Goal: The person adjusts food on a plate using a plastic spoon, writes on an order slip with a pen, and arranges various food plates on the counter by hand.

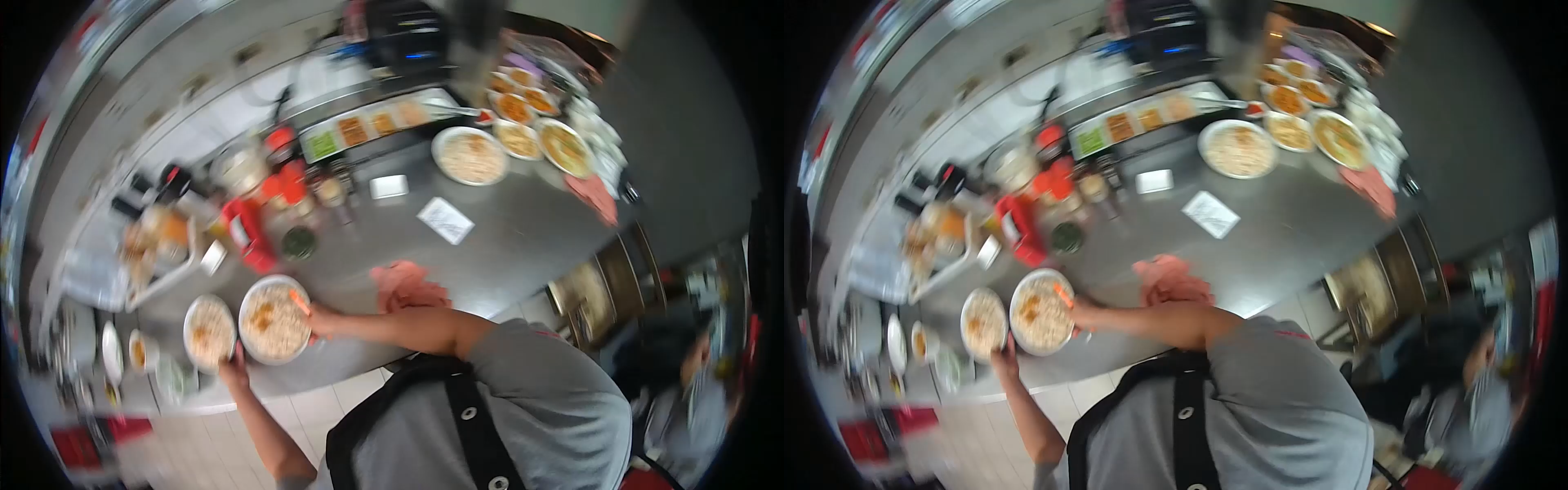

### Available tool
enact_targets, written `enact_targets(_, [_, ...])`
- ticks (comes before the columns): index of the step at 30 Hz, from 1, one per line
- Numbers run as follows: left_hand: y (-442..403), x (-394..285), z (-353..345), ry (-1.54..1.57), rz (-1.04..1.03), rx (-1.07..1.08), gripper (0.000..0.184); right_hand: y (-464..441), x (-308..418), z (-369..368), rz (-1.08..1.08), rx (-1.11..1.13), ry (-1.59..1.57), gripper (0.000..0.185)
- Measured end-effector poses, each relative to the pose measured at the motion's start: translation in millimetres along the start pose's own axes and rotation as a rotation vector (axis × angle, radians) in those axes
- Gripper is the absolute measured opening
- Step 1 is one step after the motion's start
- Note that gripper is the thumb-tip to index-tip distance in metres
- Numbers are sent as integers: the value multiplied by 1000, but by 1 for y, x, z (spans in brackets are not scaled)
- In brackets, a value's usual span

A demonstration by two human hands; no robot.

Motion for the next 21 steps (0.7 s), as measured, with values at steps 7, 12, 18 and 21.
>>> enact_targets(7, [23, 15, 2, -122, -108, -118, 48, 124, -72, 103, 88, -65, -335, 42])
enact_targets(12, [131, 63, -29, -371, -17, 53, 50, 275, -86, 225, 109, -591, -304, 44])
enact_targets(18, [248, 155, -174, -302, 244, 348, 53, 376, -136, 379, 131, -1004, -419, 38])
enact_targets(21, [307, 202, -299, -361, 413, 647, 56, 400, -166, 445, 203, -1088, -513, 34])
Point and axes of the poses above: each hand's wrist, its own y-axis away from the middle knuckle, its own z-axis out of the back of the hand, x = y × z, the point moved 4 cm from there along -y, towards the middle knuckle, and after that the axes turned 2 degrees about x, right-handed, at the moved point
